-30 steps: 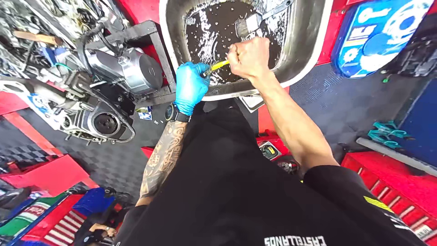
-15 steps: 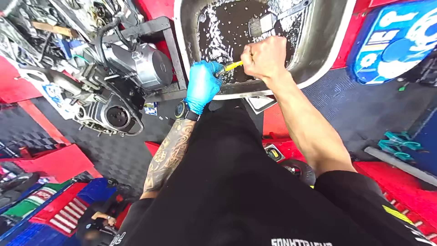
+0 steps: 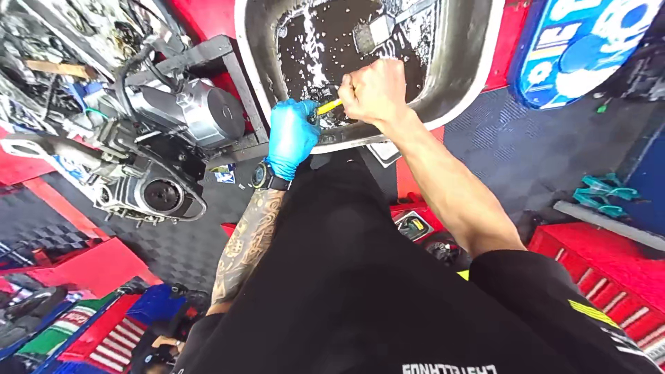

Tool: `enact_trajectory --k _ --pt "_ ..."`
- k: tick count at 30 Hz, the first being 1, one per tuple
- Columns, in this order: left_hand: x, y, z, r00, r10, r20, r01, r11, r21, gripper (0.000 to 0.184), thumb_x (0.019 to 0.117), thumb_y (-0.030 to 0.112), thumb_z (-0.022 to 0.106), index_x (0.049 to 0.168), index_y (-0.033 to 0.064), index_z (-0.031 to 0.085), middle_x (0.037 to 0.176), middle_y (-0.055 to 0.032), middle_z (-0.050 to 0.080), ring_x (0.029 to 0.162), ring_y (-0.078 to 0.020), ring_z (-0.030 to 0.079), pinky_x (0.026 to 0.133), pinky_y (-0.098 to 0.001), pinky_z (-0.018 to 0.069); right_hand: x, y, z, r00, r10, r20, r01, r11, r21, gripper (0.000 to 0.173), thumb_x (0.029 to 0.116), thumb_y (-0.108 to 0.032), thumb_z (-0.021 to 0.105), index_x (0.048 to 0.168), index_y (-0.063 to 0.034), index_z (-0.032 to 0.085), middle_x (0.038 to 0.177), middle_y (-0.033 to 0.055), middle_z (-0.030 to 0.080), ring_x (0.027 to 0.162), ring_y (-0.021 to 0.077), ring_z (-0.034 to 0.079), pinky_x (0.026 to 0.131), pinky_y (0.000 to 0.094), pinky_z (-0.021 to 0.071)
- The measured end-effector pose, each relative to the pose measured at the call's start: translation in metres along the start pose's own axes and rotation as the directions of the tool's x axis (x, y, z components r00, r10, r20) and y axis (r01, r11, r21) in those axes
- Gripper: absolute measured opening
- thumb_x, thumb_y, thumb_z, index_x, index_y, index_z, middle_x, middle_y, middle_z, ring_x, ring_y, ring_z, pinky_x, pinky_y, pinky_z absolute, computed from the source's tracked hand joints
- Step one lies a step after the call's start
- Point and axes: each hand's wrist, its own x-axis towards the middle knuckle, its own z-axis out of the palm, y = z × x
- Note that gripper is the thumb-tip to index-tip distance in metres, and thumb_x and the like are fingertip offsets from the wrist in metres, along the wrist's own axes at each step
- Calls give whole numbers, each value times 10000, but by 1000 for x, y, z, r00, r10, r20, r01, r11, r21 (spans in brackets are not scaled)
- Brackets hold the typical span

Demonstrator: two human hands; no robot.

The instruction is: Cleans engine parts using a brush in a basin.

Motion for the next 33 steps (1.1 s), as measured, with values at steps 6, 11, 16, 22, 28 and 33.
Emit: enact_trajectory --k 6,11,16,22,28,33 --pt "-2 1 1 999 13 -30 -13 1000 -11 268 819 172 719 1070 114 794 946 -103 756 925 -246 716 865 -436 558 0 -2 0 1000 -4 -15 4 999 33 495 986 -366 386 577 -103 475 550 126 551 560 350 614 518 540 387" --pt "-3 1 0 999 -18 -32 19 1000 8 257 825 179 723 1065 122 797 961 -94 763 938 -227 726 881 -430 566 1 -14 0 999 9 43 -12 999 50 487 989 -369 406 614 -89 541 589 133 586 615 361 640 568 558 414" --pt "-14 -9 -12 993 -54 -109 35 985 -170 206 867 165 743 1066 135 788 995 -10 763 895 -62 707 832 -255 582 -13 44 5 985 160 66 -162 987 19 503 993 -383 396 619 -65 505 621 187 601 652 425 655 547 614 422" --pt "-12 -4 -8 978 -14 -210 -42 965 -259 186 899 139 752 1074 76 753 1000 -15 750 912 -35 690 844 -216 562 2 -18 2 984 165 -61 -141 949 283 458 978 -302 443 564 -112 494 540 81 548 542 283 600 511 517 388" --pt "-39 -4 -15 981 16 -192 -68 962 -263 228 903 34 741 1129 41 712 1075 -100 724 977 -141 701 893 -315 572 5 -15 4 987 146 -70 -124 960 251 474 985 -310 429 561 -105 491 541 95 550 552 302 610 519 523 402" --pt "-42 -6 -16 976 3 -217 -68 953 -294 227 901 17 733 1125 52 721 1100 -69 732 1002 -103 701 911 -283 574 0 -6 9 981 186 -50 -167 949 267 483 990 -317 419 557 -107 467 545 100 543 555 306 603 522 533 398"
